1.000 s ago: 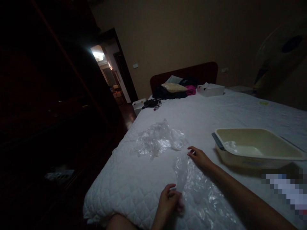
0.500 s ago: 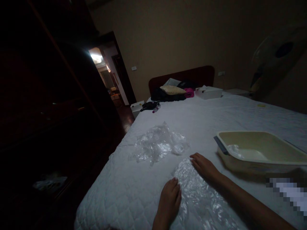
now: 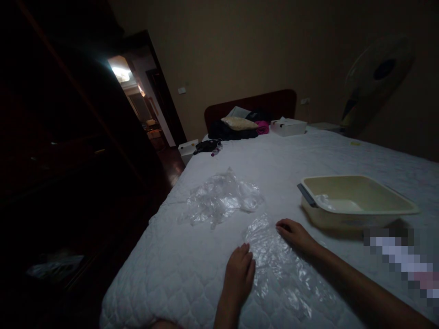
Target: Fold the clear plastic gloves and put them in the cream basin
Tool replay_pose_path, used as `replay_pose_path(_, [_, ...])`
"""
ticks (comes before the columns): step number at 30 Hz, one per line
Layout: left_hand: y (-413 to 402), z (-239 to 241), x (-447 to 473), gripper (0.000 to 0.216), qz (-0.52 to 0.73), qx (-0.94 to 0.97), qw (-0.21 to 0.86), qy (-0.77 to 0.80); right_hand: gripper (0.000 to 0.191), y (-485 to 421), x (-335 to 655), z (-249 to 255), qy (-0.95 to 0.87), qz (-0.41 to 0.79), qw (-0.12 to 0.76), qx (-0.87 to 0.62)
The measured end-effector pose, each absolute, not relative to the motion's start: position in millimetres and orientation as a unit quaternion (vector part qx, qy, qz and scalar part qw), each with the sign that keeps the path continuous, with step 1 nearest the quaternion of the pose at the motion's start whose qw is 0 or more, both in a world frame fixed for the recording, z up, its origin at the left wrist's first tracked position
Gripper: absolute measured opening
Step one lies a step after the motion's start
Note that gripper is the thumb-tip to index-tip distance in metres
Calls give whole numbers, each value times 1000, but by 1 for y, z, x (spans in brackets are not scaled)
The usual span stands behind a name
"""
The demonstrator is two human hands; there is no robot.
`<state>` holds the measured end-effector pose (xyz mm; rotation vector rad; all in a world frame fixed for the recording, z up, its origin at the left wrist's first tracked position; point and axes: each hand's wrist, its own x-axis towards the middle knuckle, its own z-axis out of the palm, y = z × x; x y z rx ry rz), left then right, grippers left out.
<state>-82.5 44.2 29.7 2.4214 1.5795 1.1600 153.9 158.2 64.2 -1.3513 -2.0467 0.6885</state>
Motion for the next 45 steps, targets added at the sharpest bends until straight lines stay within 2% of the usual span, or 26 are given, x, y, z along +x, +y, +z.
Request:
replay_pose_path(3, [42, 35, -84, 32, 388, 763, 49, 516, 27, 139, 150, 76, -772, 233, 306, -506])
replay_pose_path(7, [33, 38, -93, 36, 407, 759, 70, 504, 24, 98, 132, 87, -846, 196, 280, -408])
replay_pose_path(10, [24, 35, -100, 35, 412, 769, 70, 484, 23, 72, 113, 83, -898, 149, 236, -341])
replay_pose_path(16, [19, 33, -101, 29, 413, 779, 83, 464, 23, 49, 95, 66, -918, 64, 209, -332])
replay_pose_path(25, [22, 34, -97, 25, 416, 796, 71, 434, 18, 38, 108, 68, -903, 150, 215, -341])
replay_pose_path(32, [21, 43, -93, 17, 405, 782, 99, 463, 21, 36, 110, 69, -879, 187, 249, -362])
replay_pose_path(41, [21, 42, -92, 15, 419, 772, 110, 465, 25, 36, 112, 73, -894, 183, 227, -341])
replay_pose_path(45, [22, 40, -92, 15, 418, 772, 108, 467, 19, 35, 109, 71, -886, 182, 233, -357])
